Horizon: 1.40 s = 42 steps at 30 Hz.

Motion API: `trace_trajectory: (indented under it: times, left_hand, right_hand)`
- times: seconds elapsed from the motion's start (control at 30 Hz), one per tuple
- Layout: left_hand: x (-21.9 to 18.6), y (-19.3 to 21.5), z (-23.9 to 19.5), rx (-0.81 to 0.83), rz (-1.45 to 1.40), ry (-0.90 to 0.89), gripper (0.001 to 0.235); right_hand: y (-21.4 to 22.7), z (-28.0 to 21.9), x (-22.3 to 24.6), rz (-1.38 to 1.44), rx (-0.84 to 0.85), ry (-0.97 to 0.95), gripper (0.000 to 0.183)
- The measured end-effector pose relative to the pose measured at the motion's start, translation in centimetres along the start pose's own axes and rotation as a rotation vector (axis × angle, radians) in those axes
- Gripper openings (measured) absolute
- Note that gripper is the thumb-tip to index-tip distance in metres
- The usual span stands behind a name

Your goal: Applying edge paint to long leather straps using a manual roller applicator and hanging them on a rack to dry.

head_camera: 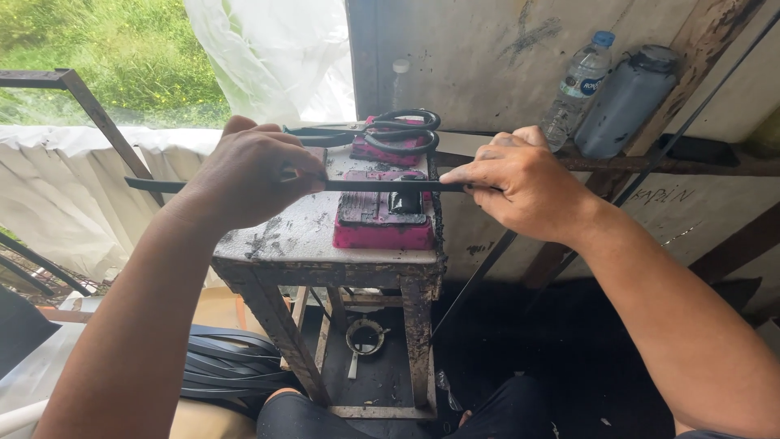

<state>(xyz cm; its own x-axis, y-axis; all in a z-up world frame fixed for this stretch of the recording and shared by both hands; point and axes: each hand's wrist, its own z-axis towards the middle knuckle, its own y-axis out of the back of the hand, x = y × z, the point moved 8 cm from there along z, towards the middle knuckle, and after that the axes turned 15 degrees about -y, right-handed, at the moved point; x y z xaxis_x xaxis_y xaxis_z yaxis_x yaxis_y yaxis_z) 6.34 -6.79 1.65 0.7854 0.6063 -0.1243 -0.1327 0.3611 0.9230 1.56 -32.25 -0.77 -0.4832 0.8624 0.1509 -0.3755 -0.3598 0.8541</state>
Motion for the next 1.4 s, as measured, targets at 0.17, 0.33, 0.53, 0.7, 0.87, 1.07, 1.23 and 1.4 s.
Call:
trace_trajectory:
  times: [0.17, 0.33, 0.53, 0.7, 0.87, 1.07, 1.23, 1.4]
  left_hand:
    - [-1.0, -1.1, 1.6, -0.004, 0.014, -0.120, 0.009]
    - [-3.4, -1.6, 3.3, -0.009, 0.039, -0.165, 0.009]
    - [-4.0, -3.9, 5.4, 0.053, 0.034, -0.268, 0.015]
    - [-5.2, -4.4, 6.6, 0.103, 0.041, -0.261, 0.014]
    - [-5.2, -4.3, 7.1, 0.119, -0.020, -0.237, 0.015]
    - [-5.6, -3.2, 7.6, 0.002, -0.071, -0.332, 0.016]
    - [-6.1, -2.9, 8.5, 0.053, -0.069, -0.252, 0.021]
    - [-6.9, -2.5, 8.9, 0.143, -0.072, -0.151, 0.024]
  right_hand:
    - [1.1, -1.6, -2.1, -0.012, -0.019, -0.027, 0.023]
    - [2.5, -3.3, -3.6, -0.008, -0.011, -0.089, 0.026]
    - [3.4, -5.2, -6.0, 0.056, -0.040, -0.200, 0.031]
    - [3.5, -6.1, -8.2, 0.038, 0.005, -0.303, 0.029]
    - [3.7, -5.5, -9.0, 0.080, 0.188, -0.541, 0.027]
    - [3.1, -5.8, -10.0, 0.228, 0.311, -0.765, 0.028]
    - [2.1, -5.9, -11.1, 0.305, 0.326, -0.830, 0.026]
    - [-0.3, -6.1, -13.3, 0.502, 0.362, -0.805, 0.025]
